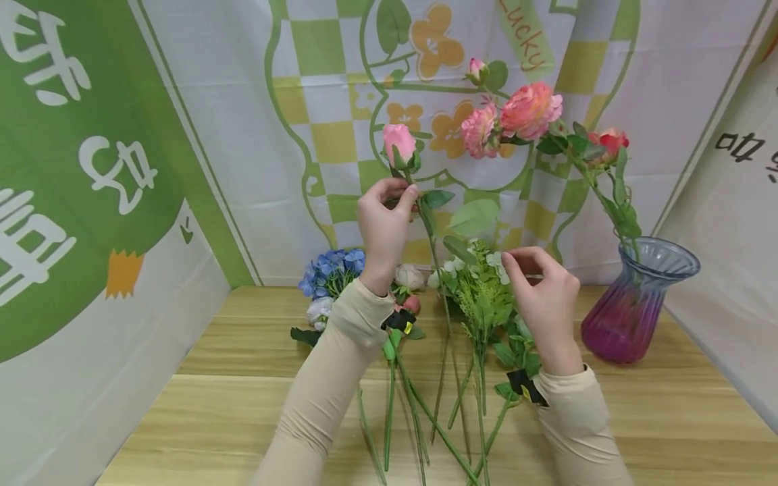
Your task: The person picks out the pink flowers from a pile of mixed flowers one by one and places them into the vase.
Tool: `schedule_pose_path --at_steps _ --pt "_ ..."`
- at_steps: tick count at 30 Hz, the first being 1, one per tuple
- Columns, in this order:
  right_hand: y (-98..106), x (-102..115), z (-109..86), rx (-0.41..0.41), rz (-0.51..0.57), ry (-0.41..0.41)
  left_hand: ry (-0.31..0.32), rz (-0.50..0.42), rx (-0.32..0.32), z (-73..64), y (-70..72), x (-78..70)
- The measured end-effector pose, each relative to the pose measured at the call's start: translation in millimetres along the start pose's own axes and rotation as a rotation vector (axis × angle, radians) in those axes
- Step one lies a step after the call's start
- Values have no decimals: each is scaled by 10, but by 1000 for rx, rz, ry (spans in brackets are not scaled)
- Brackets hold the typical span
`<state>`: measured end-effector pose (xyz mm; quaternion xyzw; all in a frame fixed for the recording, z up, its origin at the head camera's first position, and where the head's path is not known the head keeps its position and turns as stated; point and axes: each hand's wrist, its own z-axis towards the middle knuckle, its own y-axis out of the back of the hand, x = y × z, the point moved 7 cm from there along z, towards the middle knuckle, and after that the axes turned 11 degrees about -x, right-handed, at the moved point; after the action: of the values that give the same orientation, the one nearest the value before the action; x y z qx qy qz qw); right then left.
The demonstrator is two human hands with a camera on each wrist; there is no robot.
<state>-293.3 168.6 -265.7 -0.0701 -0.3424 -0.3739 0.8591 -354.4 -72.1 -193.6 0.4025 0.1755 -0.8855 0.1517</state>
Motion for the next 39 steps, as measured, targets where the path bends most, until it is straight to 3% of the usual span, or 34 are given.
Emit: schedule_pose_path --at_steps 5,9,16,19,27,31,39 --pt "-8 18 -5 -2 6 6 -19 -50 -53 97 84 -148" --pt "-44 19 -26 23 17 0 -10 -66 -70 62 138 -272" --pt "-98 50 -64 46 60 25 -116 -207 -189 56 313 -453" --pt "-85 79 -51 25 78 49 -151 -253 -203 83 346 -472" --pt "-88 88 -51 24 87 51 -72 -266 -177 -17 240 -224" --pt "-116 75 -59 39 91 47 -71 -263 -150 -116 166 -124" --pt "-135 119 -66 15 98 134 -18 -274 -109 -288 51 3"
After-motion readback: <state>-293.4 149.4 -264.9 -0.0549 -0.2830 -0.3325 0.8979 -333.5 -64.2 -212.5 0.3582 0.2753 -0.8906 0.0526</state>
